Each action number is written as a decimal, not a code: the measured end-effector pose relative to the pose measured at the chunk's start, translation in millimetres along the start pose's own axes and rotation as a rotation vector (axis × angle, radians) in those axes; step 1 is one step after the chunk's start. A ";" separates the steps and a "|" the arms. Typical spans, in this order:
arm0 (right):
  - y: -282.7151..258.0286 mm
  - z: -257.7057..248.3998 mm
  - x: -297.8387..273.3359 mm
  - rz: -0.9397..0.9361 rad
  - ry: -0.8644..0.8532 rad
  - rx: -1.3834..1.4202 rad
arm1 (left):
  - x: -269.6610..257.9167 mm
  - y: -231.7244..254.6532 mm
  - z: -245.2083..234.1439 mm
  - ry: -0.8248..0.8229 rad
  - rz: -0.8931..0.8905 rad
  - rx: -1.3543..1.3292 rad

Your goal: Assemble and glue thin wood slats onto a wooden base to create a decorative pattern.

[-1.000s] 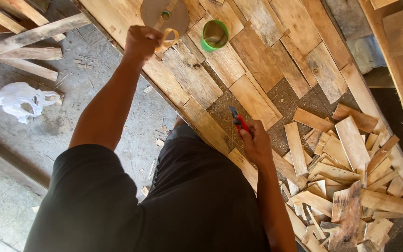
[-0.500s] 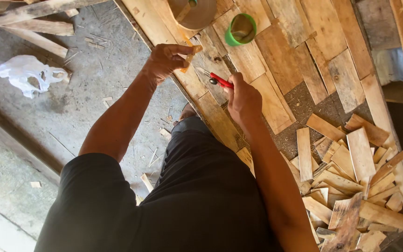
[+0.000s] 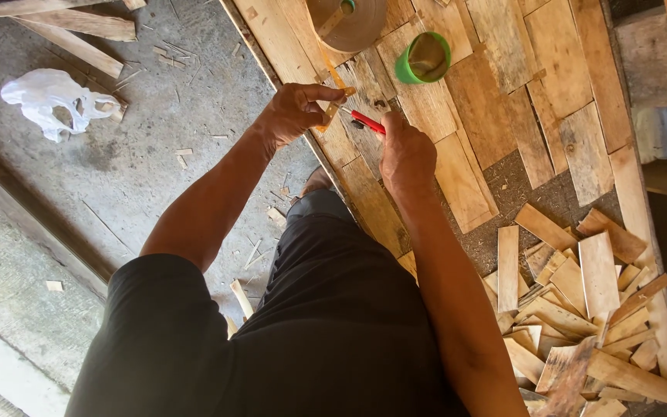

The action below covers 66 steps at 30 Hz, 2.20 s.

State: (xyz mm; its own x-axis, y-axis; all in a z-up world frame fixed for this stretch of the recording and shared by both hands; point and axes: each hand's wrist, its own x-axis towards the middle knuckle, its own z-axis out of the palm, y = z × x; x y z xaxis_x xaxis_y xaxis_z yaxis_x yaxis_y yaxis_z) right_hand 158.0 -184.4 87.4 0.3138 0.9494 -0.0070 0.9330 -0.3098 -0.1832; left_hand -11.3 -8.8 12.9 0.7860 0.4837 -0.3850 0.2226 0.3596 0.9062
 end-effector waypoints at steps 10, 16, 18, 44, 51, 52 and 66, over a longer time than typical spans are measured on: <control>-2.3 -1.0 4.6 -0.020 0.038 -0.018 | 0.7 6.0 -3.9 -0.035 0.007 0.082; -2.8 -2.8 5.1 0.010 -0.005 -0.046 | -1.9 14.8 -2.1 -0.041 -0.120 0.139; -3.7 -4.2 5.0 -0.015 0.009 -0.044 | 0.0 11.1 -2.0 -0.038 -0.012 0.115; -11.2 16.3 12.9 -0.054 -0.104 -0.242 | -3.3 4.4 4.1 0.008 0.016 0.162; -20.5 16.4 15.7 -0.019 -0.163 -0.233 | -2.8 -4.4 6.0 0.043 -0.001 0.159; -21.0 17.3 15.4 -0.013 -0.161 -0.233 | -2.0 -5.0 7.3 0.037 0.000 0.162; -13.5 15.9 -4.9 0.022 -0.157 -0.245 | 1.3 -20.6 23.2 -0.043 -0.007 0.022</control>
State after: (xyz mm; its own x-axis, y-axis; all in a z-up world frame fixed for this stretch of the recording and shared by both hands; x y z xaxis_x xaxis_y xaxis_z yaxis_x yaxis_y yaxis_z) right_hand 141.1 -184.0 74.2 0.3215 0.9326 -0.1640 0.9469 -0.3157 0.0611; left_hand -1.4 -34.1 -2.2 0.8083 0.4467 -0.3835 0.2402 0.3446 0.9075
